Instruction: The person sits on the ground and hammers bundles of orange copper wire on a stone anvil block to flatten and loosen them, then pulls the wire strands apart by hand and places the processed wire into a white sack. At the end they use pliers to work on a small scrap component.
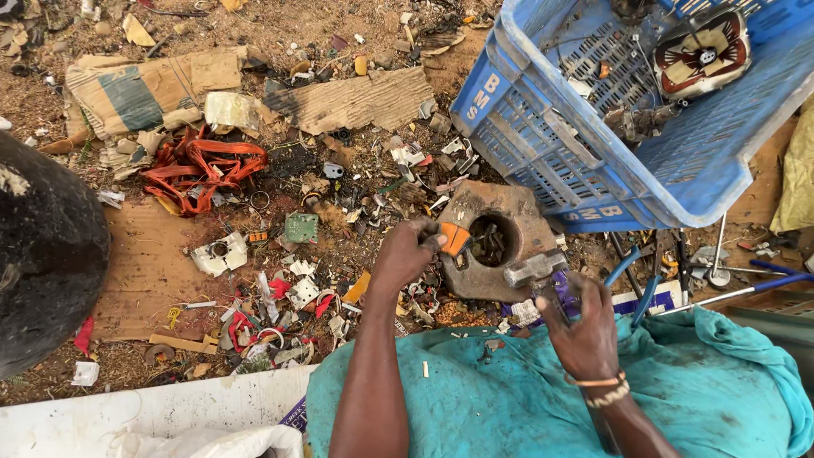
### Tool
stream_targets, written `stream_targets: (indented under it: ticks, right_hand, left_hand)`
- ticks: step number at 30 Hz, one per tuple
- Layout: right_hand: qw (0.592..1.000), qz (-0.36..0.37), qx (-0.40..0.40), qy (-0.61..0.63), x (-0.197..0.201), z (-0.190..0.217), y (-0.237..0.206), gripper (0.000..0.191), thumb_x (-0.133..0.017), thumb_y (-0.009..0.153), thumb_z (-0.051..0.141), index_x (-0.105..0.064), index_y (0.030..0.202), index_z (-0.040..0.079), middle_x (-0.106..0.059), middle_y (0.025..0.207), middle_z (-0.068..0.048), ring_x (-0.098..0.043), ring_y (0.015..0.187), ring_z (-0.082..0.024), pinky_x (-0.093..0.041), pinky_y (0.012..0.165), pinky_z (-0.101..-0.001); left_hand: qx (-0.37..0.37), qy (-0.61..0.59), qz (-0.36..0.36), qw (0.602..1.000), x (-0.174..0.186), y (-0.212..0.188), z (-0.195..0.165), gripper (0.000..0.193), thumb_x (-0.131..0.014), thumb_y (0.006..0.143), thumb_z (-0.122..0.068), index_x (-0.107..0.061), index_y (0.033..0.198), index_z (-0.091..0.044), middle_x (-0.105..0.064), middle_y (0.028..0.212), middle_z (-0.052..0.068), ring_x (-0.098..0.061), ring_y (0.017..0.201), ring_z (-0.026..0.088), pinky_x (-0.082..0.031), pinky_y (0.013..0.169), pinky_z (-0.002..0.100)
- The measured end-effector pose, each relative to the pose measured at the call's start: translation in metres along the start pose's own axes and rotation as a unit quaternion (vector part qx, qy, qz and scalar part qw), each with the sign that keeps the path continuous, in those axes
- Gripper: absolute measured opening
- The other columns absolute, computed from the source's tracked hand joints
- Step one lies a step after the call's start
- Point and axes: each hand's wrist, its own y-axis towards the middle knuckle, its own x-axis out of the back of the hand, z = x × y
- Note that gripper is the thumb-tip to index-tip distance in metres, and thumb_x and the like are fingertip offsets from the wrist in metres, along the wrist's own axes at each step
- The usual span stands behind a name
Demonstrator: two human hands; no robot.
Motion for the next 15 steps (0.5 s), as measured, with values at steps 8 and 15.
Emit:
stream_targets:
  ticks: [8,15]
  right_hand:
    - [0.740,0.290,-0.441,0.417,0.003,-0.021,-0.037,0.028,-0.065,0.095,0.032,-0.063,0.106,0.006,-0.051,0.063,-0.002,-0.045,0.045,-0.012,-0.037,0.038,-0.0287]
    - [0.924,0.173,-0.213,0.267,0.026,0.036,-0.016,0.056,-0.068,0.096,0.033,-0.058,0.146,0.009,-0.059,0.064,-0.006,-0.051,0.052,-0.010,-0.043,0.043,-0.0271]
  left_hand:
    - [-0.016,0.057,-0.069,0.996,-0.001,-0.005,-0.006,0.028,-0.076,0.089,-0.022,-0.077,0.117,-0.021,-0.066,0.132,0.013,-0.069,0.110,0.027,-0.059,0.099,0.044]
    - [-0.066,0.036,-0.049,0.996,0.004,-0.004,0.005,0.037,-0.074,0.086,-0.010,-0.077,0.122,-0.019,-0.063,0.136,0.015,-0.063,0.117,0.027,-0.047,0.106,0.047]
